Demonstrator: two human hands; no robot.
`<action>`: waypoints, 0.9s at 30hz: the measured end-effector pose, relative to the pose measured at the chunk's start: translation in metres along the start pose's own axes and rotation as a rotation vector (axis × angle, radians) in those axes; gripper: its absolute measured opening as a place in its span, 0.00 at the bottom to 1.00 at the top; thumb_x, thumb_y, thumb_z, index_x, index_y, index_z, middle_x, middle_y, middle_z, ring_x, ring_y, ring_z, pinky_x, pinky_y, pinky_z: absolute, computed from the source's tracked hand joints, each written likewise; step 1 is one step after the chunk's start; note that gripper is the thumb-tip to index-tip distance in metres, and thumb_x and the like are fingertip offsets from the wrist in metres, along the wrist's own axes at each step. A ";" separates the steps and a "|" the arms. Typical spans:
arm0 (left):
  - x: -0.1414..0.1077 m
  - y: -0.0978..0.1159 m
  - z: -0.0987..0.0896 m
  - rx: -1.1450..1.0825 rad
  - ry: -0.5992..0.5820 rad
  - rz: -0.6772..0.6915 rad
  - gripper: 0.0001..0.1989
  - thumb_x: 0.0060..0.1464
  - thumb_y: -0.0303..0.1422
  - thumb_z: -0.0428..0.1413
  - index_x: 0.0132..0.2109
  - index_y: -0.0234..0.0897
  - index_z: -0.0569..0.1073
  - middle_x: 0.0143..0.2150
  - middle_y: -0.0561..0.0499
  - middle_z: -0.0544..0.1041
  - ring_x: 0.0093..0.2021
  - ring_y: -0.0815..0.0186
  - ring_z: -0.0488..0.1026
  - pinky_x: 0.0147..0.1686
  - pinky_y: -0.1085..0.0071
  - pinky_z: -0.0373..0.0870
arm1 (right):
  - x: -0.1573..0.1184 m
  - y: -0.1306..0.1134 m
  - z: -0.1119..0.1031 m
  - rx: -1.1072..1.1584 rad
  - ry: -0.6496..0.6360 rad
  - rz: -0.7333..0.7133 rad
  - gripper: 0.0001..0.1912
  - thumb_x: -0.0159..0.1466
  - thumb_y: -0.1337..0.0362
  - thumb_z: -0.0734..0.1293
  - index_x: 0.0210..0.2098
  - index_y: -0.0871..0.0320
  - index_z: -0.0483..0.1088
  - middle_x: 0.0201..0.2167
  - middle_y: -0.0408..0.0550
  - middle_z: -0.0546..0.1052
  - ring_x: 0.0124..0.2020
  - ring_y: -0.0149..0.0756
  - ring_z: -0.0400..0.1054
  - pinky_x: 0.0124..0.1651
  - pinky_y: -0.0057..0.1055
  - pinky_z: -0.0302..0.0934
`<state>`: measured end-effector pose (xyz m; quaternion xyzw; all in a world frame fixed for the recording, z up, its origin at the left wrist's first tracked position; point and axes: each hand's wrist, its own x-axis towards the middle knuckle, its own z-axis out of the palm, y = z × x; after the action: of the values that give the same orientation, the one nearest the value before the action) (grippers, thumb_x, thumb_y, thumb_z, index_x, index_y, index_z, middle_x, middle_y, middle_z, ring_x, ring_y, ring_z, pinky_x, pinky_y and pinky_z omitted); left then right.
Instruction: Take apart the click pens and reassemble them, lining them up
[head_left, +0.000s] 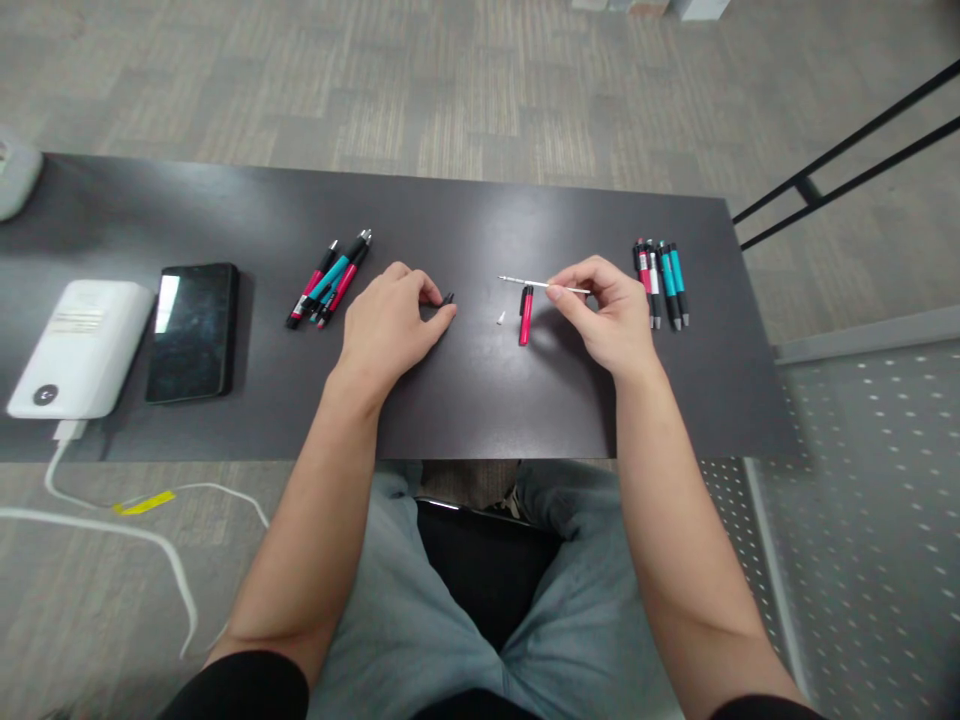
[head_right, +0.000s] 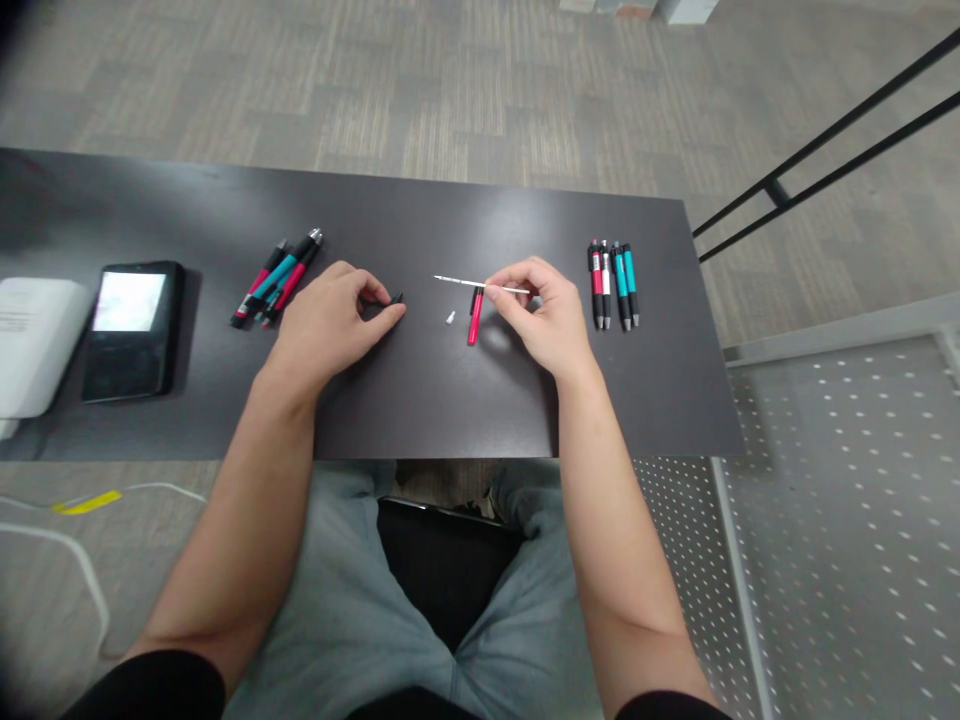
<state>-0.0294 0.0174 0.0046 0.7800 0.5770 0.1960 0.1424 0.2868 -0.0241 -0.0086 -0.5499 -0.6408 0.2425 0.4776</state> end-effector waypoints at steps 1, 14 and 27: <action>0.001 -0.001 0.000 -0.035 0.007 0.012 0.09 0.72 0.37 0.72 0.43 0.47 0.80 0.54 0.41 0.90 0.49 0.44 0.85 0.51 0.48 0.79 | 0.001 0.002 -0.001 -0.016 0.002 -0.012 0.22 0.75 0.35 0.82 0.43 0.46 0.87 0.42 0.47 0.84 0.39 0.43 0.71 0.49 0.47 0.73; 0.012 0.005 0.000 -0.523 0.126 0.273 0.05 0.68 0.30 0.73 0.49 0.43 0.92 0.48 0.49 0.93 0.46 0.56 0.85 0.50 0.61 0.82 | 0.003 0.014 0.000 -0.011 0.023 -0.130 0.21 0.76 0.37 0.84 0.43 0.48 0.91 0.41 0.47 0.81 0.37 0.40 0.67 0.45 0.42 0.72; 0.013 -0.001 0.004 -0.599 0.139 0.304 0.06 0.67 0.29 0.77 0.49 0.43 0.96 0.43 0.50 0.92 0.36 0.61 0.80 0.43 0.63 0.80 | 0.002 0.012 -0.002 -0.048 -0.007 -0.136 0.11 0.73 0.47 0.85 0.45 0.47 0.93 0.44 0.48 0.80 0.39 0.42 0.69 0.47 0.45 0.74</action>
<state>-0.0248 0.0301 0.0027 0.7655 0.3792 0.4283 0.2945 0.2947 -0.0192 -0.0169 -0.5156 -0.6841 0.1960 0.4773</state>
